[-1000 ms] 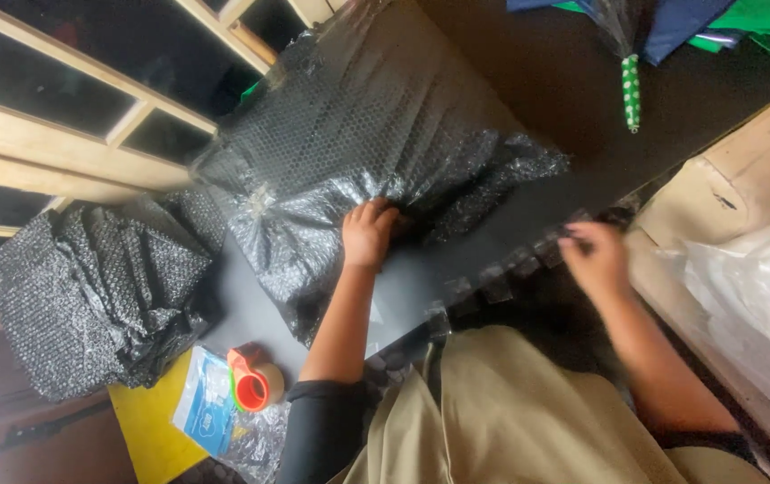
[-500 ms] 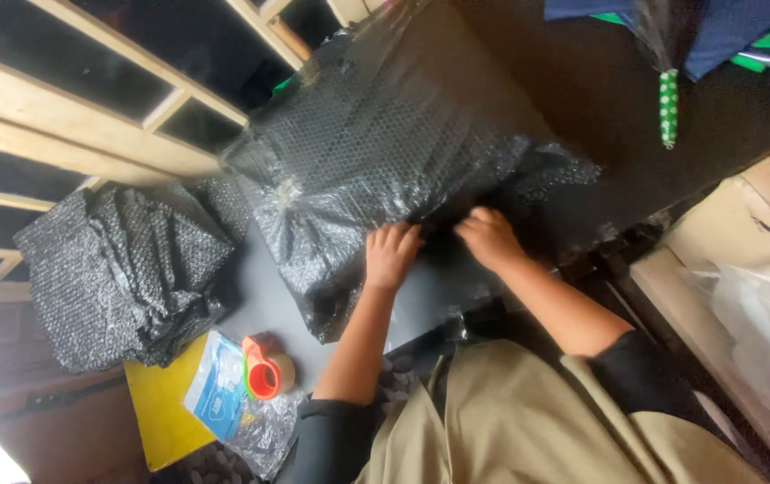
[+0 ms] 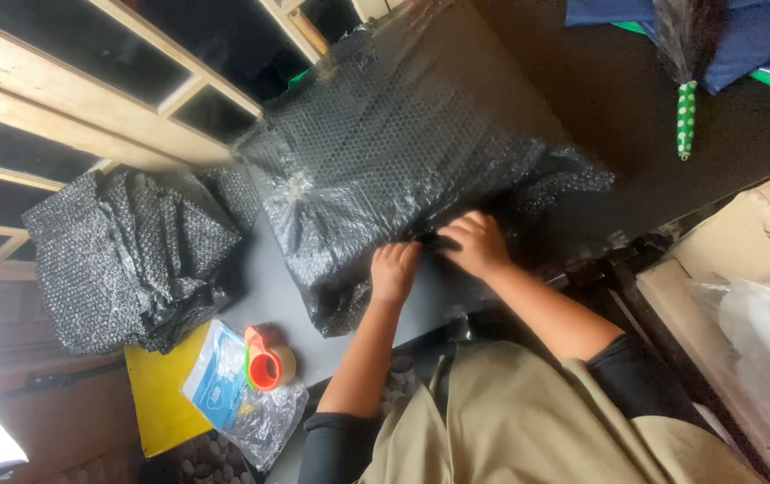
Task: A person wraps a green tote bag in black bubble wrap, secures it with tape using a dispenser, and finishes by dusting the package.
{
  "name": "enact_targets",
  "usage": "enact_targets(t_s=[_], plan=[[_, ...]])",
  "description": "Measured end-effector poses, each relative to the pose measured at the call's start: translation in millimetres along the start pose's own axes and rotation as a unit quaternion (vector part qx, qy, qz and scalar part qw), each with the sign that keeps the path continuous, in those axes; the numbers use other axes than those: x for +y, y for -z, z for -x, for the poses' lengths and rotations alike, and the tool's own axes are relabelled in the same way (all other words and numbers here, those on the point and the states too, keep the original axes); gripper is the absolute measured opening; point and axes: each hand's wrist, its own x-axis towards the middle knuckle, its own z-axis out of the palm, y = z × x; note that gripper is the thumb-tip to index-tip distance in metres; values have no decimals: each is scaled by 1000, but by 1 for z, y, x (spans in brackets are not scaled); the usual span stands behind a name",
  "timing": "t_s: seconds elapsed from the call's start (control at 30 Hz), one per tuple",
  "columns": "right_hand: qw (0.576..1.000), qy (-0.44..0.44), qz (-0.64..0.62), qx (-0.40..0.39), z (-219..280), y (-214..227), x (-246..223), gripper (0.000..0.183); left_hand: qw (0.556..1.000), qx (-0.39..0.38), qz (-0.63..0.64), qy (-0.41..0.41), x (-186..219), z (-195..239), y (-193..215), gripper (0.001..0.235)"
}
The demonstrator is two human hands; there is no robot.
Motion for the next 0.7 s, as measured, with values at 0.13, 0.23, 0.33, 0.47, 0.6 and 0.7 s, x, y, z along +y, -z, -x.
enact_targets(t_s=[0.13,0.23,0.33,0.47,0.6,0.7], plan=[[993,39,-89,71,-18,12,-18,23,1000,5,13,13,-4,-10,3,3],[992,48,-81,84,-37,20,-21,16,1000,17,10,23,-9,-27,17,3],[994,46,-74,59,-58,18,-19,14,999,11,-2,43,-10,-40,29,9],[995,36,-95,6,-78,5,-14,13,997,-19,-38,71,-24,-29,2,17],[993,41,-106,-29,-80,32,-15,9,995,-39,-49,83,-20,-32,11,20],[990,42,-132,-39,-66,46,-3,34,991,-62,-87,79,-18,-34,17,19]])
